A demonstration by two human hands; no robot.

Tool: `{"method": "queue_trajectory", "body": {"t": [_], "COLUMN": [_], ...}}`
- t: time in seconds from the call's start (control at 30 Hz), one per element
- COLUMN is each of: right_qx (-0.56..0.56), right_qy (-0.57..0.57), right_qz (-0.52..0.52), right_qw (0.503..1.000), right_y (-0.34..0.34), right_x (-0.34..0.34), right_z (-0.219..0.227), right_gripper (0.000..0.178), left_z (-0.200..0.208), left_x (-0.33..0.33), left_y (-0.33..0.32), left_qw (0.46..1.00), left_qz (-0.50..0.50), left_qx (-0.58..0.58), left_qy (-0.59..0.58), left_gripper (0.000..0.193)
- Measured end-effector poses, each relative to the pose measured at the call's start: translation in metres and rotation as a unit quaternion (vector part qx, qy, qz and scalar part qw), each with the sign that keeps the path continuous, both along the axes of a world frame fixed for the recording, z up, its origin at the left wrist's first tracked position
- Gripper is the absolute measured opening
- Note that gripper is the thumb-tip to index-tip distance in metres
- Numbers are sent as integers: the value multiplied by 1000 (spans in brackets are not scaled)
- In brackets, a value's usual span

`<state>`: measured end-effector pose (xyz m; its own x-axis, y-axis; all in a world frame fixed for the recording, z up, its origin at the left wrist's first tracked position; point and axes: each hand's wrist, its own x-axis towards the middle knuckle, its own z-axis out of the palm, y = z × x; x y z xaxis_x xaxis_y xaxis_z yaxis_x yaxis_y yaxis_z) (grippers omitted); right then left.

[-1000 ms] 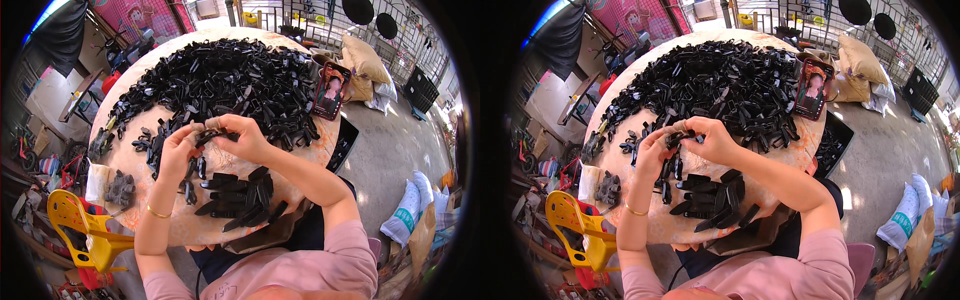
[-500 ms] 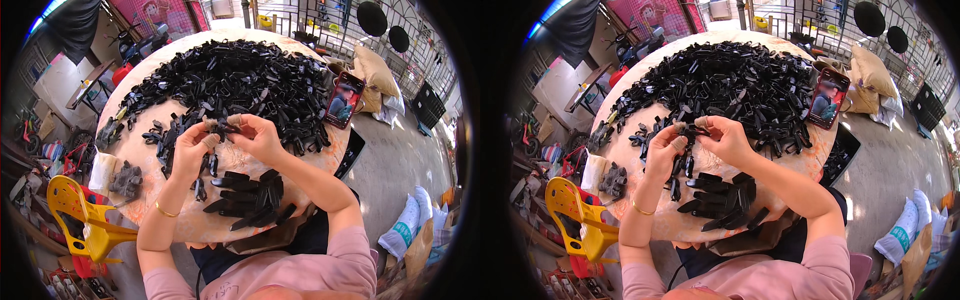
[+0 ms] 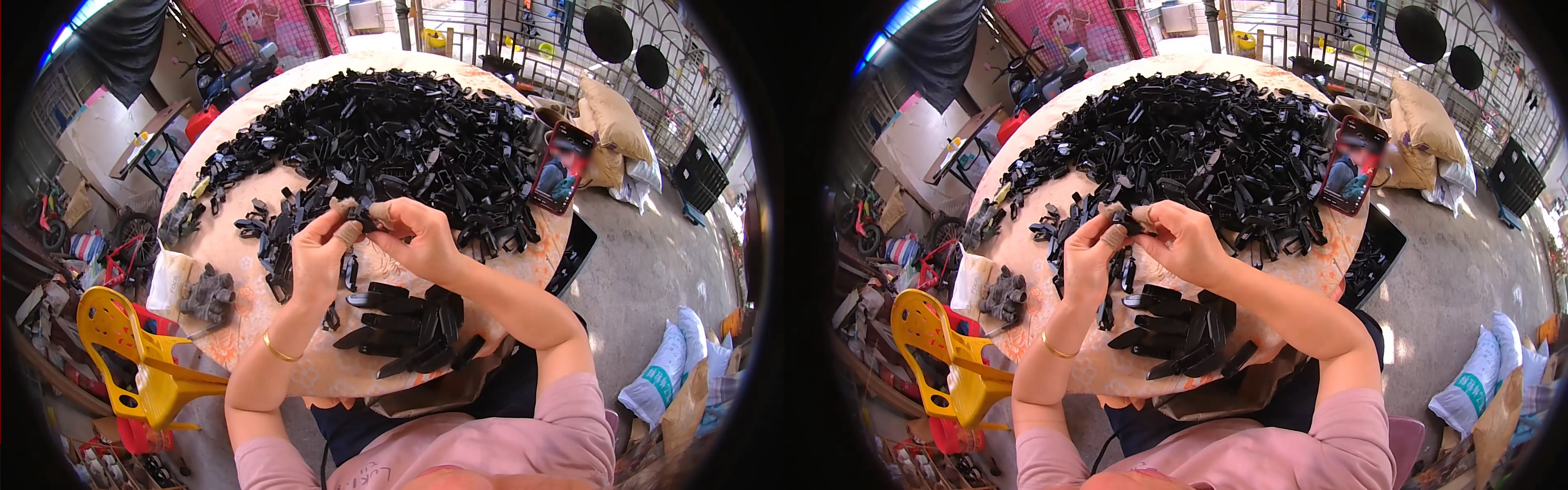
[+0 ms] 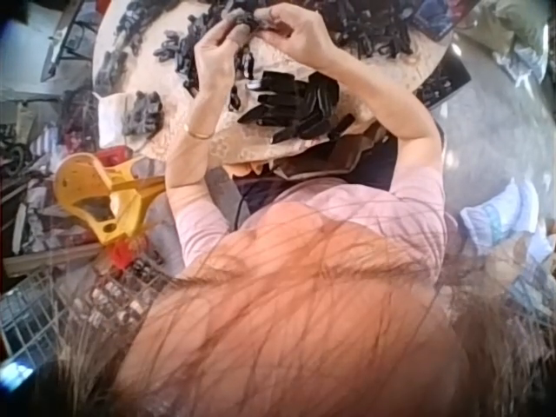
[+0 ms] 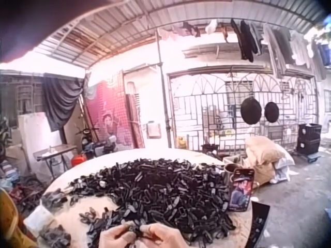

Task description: The person assembles small black plastic components by hand at a table.

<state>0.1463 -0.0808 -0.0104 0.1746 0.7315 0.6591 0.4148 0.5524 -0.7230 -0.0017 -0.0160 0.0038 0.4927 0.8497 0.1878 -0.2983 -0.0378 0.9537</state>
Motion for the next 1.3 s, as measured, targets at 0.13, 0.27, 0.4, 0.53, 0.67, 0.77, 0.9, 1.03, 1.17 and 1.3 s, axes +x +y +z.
{"method": "queue_trajectory", "body": {"t": [0.13,0.27,0.4,0.53,0.67,0.77,0.9,1.03,1.17,1.3], "right_qx": [14,60,-102,-108,-6,32,58,60,59,60], "right_qy": [-28,-89,3,-34,-114,-113,-147,-243,-256,-185], "right_qz": [-10,-27,-15,88,14,-4,-4,-55,-65,-14], "right_qw": [999,994,995,990,993,993,987,967,963,981], "right_y": [1,0,-3,0,-2,2,0,-1,-1,2], "right_x": [1,-3,-3,2,1,3,1,3,0,1], "right_z": [-1,-1,6,-1,2,1,4,2,2,0], "right_gripper": [23,24,29,36,33,28,24,28,32,28], "left_z": [1,1,13,12,9,12,13,14,-2,1], "left_x": [0,0,-5,-13,-11,-9,-12,-16,-18,-11], "left_y": [0,-3,1,8,6,5,1,3,5,2], "left_qw": [1000,999,996,991,989,991,987,984,993,988], "left_qz": [-16,-39,-80,-122,-119,-121,-138,-140,-92,-115], "left_qx": [-18,-4,32,51,82,63,78,109,51,-91], "left_qy": [-11,1,14,3,-24,-13,-26,20,54,48], "left_gripper": [24,24,24,23,22,21,20,19,20,36]}}
